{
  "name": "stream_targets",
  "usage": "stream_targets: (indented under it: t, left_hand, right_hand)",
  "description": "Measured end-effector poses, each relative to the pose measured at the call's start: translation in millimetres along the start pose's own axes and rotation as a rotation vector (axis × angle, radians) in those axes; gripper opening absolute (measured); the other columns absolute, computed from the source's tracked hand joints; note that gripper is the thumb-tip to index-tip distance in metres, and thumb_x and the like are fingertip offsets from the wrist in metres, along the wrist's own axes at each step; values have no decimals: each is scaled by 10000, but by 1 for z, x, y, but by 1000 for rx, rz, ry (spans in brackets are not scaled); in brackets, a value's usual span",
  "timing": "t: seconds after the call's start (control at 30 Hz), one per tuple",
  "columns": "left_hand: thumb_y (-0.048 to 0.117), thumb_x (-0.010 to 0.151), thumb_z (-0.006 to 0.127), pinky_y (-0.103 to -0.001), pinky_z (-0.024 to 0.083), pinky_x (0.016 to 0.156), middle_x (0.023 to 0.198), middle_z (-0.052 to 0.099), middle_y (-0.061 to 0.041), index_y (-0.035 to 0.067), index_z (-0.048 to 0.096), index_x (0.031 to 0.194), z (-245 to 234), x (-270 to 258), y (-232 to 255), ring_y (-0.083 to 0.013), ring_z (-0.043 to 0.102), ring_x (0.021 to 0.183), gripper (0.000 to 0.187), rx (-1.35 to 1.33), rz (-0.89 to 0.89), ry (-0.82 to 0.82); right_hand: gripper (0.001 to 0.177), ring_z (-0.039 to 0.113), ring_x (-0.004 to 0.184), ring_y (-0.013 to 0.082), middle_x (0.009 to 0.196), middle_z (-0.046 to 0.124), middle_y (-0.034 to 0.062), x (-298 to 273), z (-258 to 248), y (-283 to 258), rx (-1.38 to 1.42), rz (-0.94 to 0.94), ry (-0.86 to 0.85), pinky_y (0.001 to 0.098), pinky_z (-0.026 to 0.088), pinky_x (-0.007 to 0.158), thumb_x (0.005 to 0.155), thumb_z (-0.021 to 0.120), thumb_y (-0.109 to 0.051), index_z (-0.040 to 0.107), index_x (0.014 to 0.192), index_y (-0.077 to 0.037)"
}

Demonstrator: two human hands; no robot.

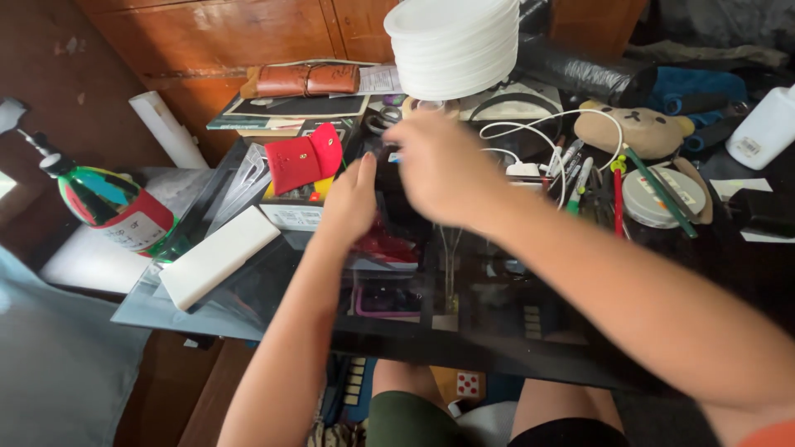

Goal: The recorder sharpens several pencils using a manual table-mounted pencil sharpener and organizes stationery on a cluttered desk.

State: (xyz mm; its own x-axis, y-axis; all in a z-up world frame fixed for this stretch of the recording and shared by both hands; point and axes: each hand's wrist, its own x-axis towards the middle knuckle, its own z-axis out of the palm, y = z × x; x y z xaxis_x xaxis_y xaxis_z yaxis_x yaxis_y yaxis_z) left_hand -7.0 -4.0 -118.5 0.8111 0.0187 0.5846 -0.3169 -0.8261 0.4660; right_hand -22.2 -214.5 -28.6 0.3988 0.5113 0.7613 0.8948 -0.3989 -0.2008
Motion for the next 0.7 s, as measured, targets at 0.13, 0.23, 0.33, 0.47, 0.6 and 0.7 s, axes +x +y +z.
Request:
stream_targets:
  t: [0.13, 0.23, 0.33, 0.47, 0.6, 0.7]
  left_hand:
    - [212, 1071, 379, -540, 477, 844, 1065, 693, -286, 21, 664, 1123, -27, -30, 31, -477, 619, 1011, 347, -102, -156, -26]
    - [167, 995, 413, -545, 486, 822, 1006, 706, -248, 48, 662, 1082, -41, -53, 29, -453, 643, 979, 290, 114, -47, -187]
    - [164, 950, 470, -547, 501, 803, 955, 717, -226, 42, 651, 1032, -42, -72, 24, -435, 665, 947, 233, 203, 13, -282]
    - [149, 984, 472, -540, 516, 776, 942, 717, -235, 14, 610, 1015, -18, -55, -20, -441, 673, 903, 196, 115, -9, -293]
    - [206, 1037, 474, -555, 514, 794, 916, 676, -288, -24, 580, 1052, -22, -2, -32, -475, 658, 902, 254, 259, -174, -275]
    - [105, 917, 487, -543, 526, 774, 960, 682, -248, 28, 648, 920, -43, 24, -43, -463, 662, 867, 179, 421, 286, -230]
  right_hand:
    - [214, 633, 1014, 400, 1014, 663, 214, 16, 41, -13, 53, 33, -39, 470, 510, 889, 925, 631, -142, 682, 1035, 35]
    - [385, 674, 877, 411, 874, 710, 221, 32, 51, -3, -321, 157, -179, 516, 520, 809, 990, 590, -322, 737, 841, 2]
    - [490, 701, 802, 403, 788, 721, 210, 44, 51, 5, -369, 234, -362, 527, 535, 774, 1007, 515, -391, 748, 760, -38]
    - [496, 685, 813, 419, 808, 721, 195, 47, 50, 3, -233, 327, -382, 537, 533, 751, 1004, 503, -411, 761, 774, -56]
    - [488, 688, 821, 418, 811, 727, 189, 45, 48, 2, -255, 269, -347, 541, 534, 765, 1015, 491, -387, 765, 780, -59]
    - [501, 686, 827, 429, 819, 721, 205, 45, 44, -7, -282, 328, -351, 534, 538, 779, 1020, 482, -379, 765, 770, -49]
